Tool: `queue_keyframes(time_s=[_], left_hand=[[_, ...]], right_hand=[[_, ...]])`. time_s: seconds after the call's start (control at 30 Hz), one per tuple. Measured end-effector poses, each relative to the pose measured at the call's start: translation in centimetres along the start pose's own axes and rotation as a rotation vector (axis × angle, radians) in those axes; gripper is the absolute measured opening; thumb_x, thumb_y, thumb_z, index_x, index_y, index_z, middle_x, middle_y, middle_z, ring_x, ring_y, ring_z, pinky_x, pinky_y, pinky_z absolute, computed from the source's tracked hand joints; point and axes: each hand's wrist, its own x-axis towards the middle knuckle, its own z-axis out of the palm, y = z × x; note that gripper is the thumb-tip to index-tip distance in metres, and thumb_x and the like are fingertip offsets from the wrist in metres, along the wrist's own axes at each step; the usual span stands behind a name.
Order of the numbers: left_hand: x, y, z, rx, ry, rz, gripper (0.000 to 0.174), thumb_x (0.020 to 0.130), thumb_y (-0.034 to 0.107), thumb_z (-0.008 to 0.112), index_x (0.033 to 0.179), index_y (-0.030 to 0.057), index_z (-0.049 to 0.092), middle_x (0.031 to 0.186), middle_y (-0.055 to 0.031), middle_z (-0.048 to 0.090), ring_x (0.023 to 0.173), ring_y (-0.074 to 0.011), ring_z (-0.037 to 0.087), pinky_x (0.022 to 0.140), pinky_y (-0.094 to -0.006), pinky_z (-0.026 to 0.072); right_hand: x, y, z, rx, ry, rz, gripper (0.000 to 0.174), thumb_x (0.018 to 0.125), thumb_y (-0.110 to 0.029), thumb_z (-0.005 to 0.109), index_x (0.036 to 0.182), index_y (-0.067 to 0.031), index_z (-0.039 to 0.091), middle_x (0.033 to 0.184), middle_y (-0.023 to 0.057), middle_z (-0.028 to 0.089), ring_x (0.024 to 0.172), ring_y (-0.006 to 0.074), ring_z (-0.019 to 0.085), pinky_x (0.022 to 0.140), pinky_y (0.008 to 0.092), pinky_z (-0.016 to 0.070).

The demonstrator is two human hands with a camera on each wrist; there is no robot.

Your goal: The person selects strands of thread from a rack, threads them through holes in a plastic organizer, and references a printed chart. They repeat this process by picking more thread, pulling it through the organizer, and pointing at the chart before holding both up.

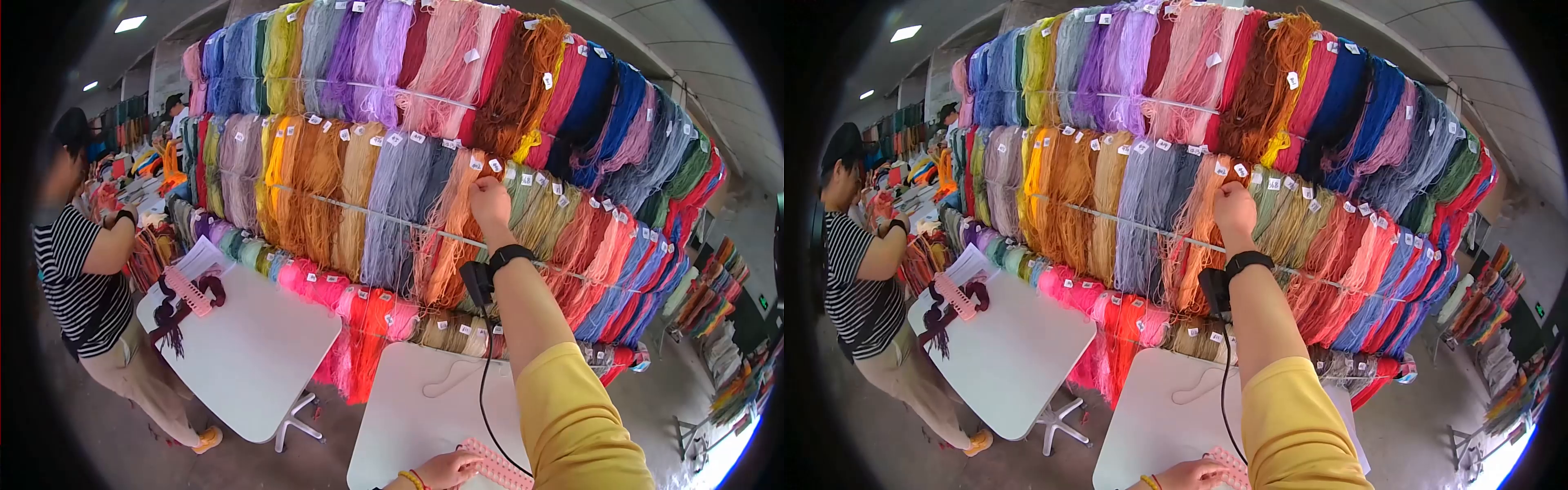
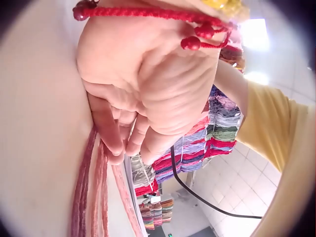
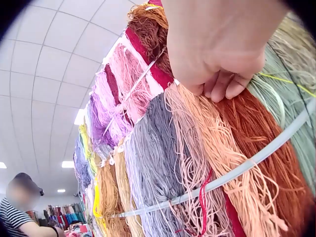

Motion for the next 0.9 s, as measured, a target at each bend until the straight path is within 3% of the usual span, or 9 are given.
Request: queue_keyframes(time_s=[0.13, 0.43, 0.53, 0.83, 0.9], left_hand=[[-0.1, -0.3, 0.4, 0.012, 0.04, 0.066, 0.027, 0.083, 0.021, 0.056, 0.106, 0.0066, 0.06, 0.099, -0.0156, 0.061, 0.091, -0.0306, 0.059, 0.078, -0.0374, 0.047], [-0.1, -0.7, 0.5, 0.061, 0.022, 0.068, 0.031, 0.079, 0.016, 0.057, 0.11, 0.0083, 0.059, 0.098, -0.0147, 0.061, 0.089, -0.0299, 0.059, 0.077, -0.0372, 0.0476], [-0.1, -0.6, 0.4, 0.032, -0.008, 0.043, 0.032, 0.079, 0.015, 0.057, 0.11, 0.0084, 0.059, 0.097, -0.0142, 0.061, 0.088, -0.0296, 0.059, 0.077, -0.0367, 0.0475], [-0.2, 0.4, 0.0, 0.023, 0.016, 0.076, 0.029, 0.082, 0.017, 0.055, 0.109, 0.0075, 0.059, 0.098, -0.0141, 0.061, 0.089, -0.0297, 0.059, 0.078, -0.0368, 0.0471], [-0.2, 0.4, -0.1, 0.025, -0.004, 0.065, 0.029, 0.082, 0.018, 0.055, 0.109, 0.007, 0.059, 0.098, -0.0145, 0.061, 0.09, -0.0299, 0.059, 0.078, -0.0369, 0.047]], right_hand=[[-0.4, 1.5, 0.7, 0.102, 0.057, -0.085, 0.02, 0.08, -0.021, 0.058, 0.088, -0.0041, 0.062, 0.081, 0.0125, 0.064, 0.076, 0.0296, 0.062, 0.068, 0.0375, 0.0477], [-1.5, 0.9, -1.3, 0.57, -0.092, 0.172, 0.018, 0.086, -0.016, 0.054, 0.091, 0.0007, 0.058, 0.076, 0.0063, 0.06, 0.063, 0.0146, 0.057, 0.058, 0.0295, 0.0452], [-1.4, 0.7, -1.6, 0.673, -0.093, 0.201, 0.013, 0.085, -0.015, 0.054, 0.09, -0.0038, 0.058, 0.07, 0.0024, 0.058, 0.056, 0.0093, 0.053, 0.049, 0.0238, 0.0412], [-1.8, 1.1, -2.5, 0.722, -0.336, 0.318, 0.021, 0.086, -0.014, 0.055, 0.101, 0.0001, 0.059, 0.073, 0.0022, 0.056, 0.06, 0.0106, 0.053, 0.051, 0.025, 0.0418], [-2.0, 1.1, -2.5, 0.689, -0.288, 0.295, 0.019, 0.087, -0.013, 0.053, 0.1, 0.0, 0.06, 0.073, 0.002, 0.056, 0.06, 0.0102, 0.052, 0.052, 0.0252, 0.0423]])
